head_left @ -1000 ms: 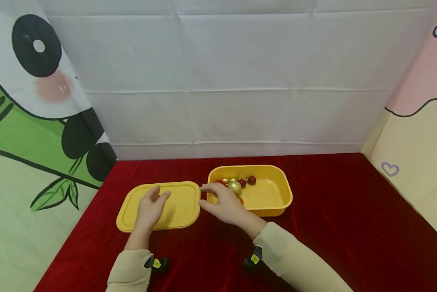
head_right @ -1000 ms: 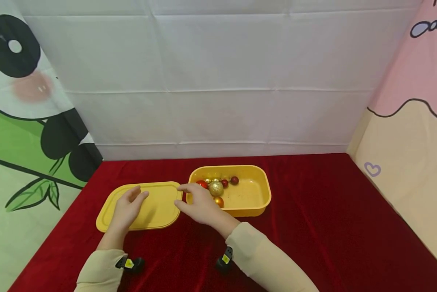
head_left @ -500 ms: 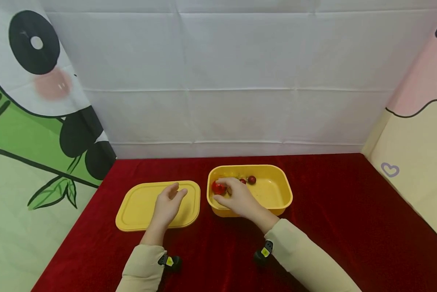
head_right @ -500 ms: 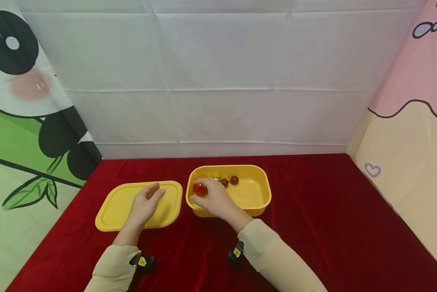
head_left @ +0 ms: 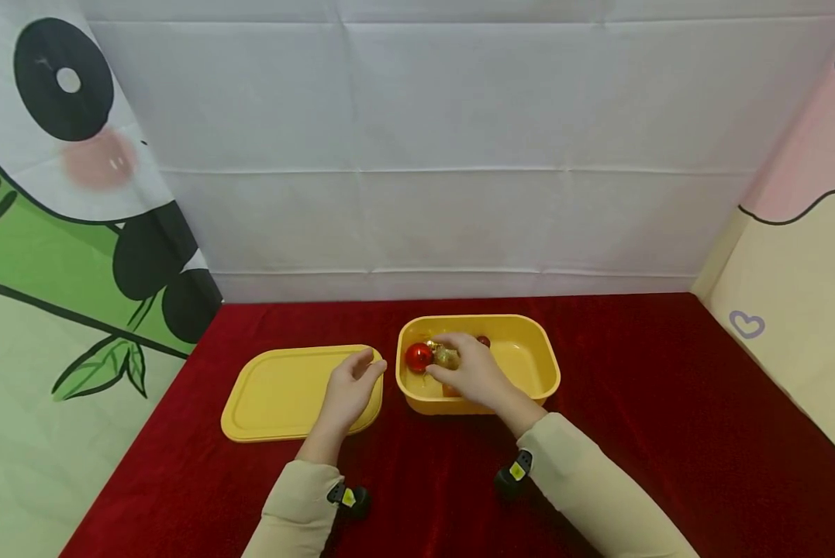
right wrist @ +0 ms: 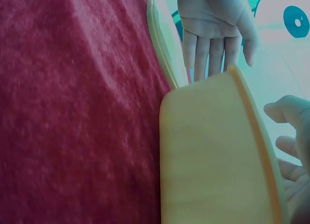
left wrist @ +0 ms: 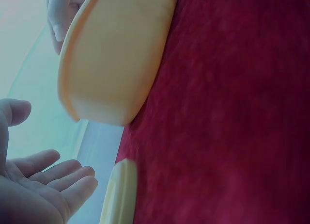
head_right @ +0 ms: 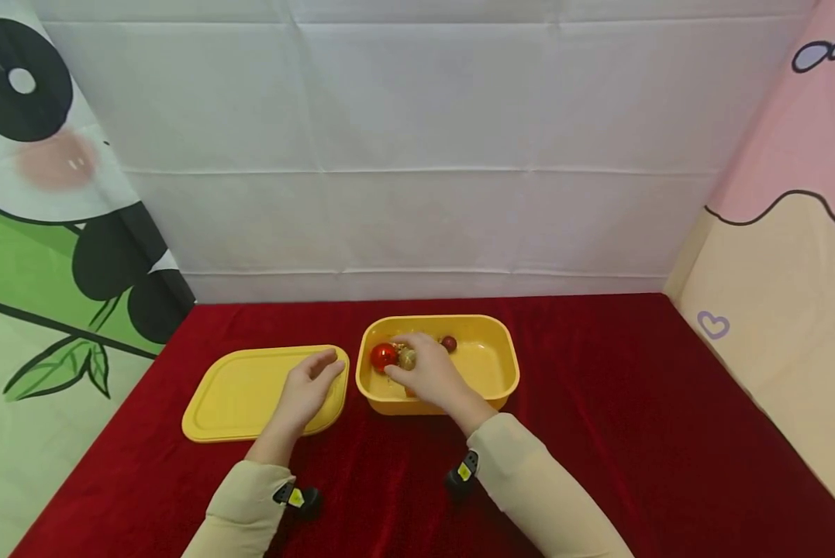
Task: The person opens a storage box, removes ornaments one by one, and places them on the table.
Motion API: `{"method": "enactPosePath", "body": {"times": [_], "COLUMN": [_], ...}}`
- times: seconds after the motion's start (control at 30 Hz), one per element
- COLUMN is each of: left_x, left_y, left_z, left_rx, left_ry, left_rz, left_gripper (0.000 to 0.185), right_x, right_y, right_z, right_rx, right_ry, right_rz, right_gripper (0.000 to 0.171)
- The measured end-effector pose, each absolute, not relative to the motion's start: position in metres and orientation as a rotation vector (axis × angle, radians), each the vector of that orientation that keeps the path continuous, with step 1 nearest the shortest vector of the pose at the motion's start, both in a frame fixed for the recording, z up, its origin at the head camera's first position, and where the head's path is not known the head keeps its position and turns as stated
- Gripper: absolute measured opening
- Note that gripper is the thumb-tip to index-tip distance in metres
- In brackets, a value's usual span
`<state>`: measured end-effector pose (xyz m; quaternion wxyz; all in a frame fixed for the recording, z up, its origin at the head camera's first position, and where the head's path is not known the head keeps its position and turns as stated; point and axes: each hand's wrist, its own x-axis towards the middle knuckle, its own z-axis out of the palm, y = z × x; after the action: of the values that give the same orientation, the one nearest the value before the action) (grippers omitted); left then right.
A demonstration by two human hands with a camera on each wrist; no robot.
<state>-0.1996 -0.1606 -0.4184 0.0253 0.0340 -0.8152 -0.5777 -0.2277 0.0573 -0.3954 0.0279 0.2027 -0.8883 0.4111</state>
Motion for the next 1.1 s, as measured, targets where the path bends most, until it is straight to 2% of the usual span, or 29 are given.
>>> {"method": "enactPosePath", "body": {"times": [0.63,1.1], "left_x": [-0.207,-0.207], "left_y": [-0.138,-0.136], "left_z": [-0.430,-0.433], "left_rx": [0.009,-0.075], "left_ry": [-2.450,-2.408], "left_rz": [-1.859,-1.965], "left_gripper": [0.043,0.042], "right_x": [-0.242,-0.252], "right_y": [0.067,0.071], "right_z": [-0.395,-0.403], "right_rx": [0.554,0.478], "right_ry": [-2.826,-2.887], "right_rz": [1.252,1.290], "right_gripper": [0.054,0.053]}}
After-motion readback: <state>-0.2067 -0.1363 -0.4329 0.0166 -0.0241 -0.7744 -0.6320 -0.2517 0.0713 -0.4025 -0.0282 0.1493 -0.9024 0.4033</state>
